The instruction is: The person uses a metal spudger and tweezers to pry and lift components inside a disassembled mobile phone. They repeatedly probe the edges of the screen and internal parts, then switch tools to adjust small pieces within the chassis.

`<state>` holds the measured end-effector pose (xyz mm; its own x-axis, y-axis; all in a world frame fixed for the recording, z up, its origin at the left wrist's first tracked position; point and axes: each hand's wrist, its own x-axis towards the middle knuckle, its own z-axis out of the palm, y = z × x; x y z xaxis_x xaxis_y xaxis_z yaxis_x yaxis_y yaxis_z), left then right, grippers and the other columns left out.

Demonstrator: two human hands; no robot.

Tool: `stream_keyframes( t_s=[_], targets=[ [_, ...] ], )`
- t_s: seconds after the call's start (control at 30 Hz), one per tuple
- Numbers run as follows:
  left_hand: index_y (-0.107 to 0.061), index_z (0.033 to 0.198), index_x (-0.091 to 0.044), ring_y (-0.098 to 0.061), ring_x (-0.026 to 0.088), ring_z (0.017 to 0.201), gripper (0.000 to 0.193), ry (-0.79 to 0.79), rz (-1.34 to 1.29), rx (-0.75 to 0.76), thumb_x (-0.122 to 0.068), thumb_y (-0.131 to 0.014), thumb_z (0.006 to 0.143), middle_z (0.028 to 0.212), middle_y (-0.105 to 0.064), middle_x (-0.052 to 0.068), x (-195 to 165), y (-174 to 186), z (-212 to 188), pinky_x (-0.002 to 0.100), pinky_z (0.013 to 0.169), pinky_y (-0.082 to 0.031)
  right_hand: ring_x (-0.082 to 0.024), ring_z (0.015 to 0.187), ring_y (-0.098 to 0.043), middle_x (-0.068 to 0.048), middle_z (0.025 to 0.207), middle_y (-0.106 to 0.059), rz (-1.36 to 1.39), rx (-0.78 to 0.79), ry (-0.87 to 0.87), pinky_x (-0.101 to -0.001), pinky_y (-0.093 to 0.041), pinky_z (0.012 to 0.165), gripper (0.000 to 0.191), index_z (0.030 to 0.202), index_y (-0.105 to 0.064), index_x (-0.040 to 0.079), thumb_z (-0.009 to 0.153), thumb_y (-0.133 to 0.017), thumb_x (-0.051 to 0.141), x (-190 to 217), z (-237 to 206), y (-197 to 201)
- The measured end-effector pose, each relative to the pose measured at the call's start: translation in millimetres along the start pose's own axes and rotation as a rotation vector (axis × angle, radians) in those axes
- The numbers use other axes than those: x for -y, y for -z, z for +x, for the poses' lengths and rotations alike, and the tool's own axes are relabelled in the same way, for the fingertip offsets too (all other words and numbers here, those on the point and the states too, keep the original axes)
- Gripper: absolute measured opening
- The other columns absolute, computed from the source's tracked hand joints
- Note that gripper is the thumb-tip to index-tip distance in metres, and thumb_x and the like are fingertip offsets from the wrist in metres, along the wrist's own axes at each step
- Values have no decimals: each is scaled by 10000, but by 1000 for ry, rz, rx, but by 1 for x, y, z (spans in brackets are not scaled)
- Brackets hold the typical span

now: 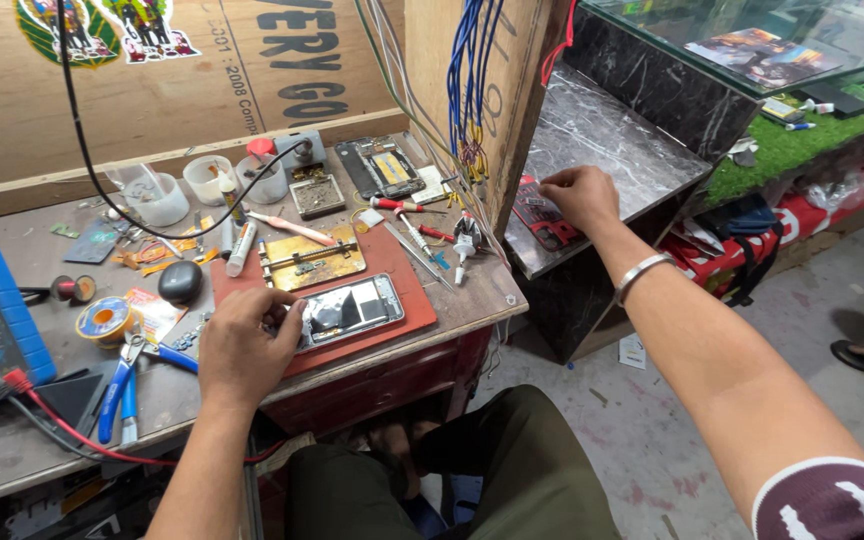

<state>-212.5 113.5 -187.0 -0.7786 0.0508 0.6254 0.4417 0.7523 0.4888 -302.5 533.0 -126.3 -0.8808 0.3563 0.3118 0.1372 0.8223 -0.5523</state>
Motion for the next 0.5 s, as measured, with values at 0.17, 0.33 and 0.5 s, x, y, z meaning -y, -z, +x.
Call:
stream_keyframes(
  t_s=[0.17, 0.33, 0.5],
  targets=[
    [-738, 868, -72, -686, 248, 730, 140, -3, 11, 8, -204, -783, 858, 768, -710, 71, 1, -2, 1, 400, 670, -535, -159, 794, -685, -66, 891, -744, 514, -247, 269, -318, -541, 728, 254, 1059, -769, 49, 935, -758, 271, -13, -7, -7],
    [-730, 865, -78, -689, 263, 742, 128, -41, 7, -15, -197, -777, 857, 787, -711, 78, 5, -7, 6, 408, 672, -532, -132, 786, -651, -94, 873, -719, 1038, -229, 421, -276, -522, 752, 277, 977, -699, -12, 1156, -613, 181, -23, -43, -27],
    [-722, 843, -81, -682, 288, 752, 143, -65, 26, -22, -210, -781, 855, 768, -701, 86, 5, -7, 13, 429, 693, -528, -104, 815, -703, -80, 1025, -737, 911, 20, 592, -249, -566, 755, 218, 1209, -599, 31, 998, -655, 28, 18, -109, -50]
  ],
)
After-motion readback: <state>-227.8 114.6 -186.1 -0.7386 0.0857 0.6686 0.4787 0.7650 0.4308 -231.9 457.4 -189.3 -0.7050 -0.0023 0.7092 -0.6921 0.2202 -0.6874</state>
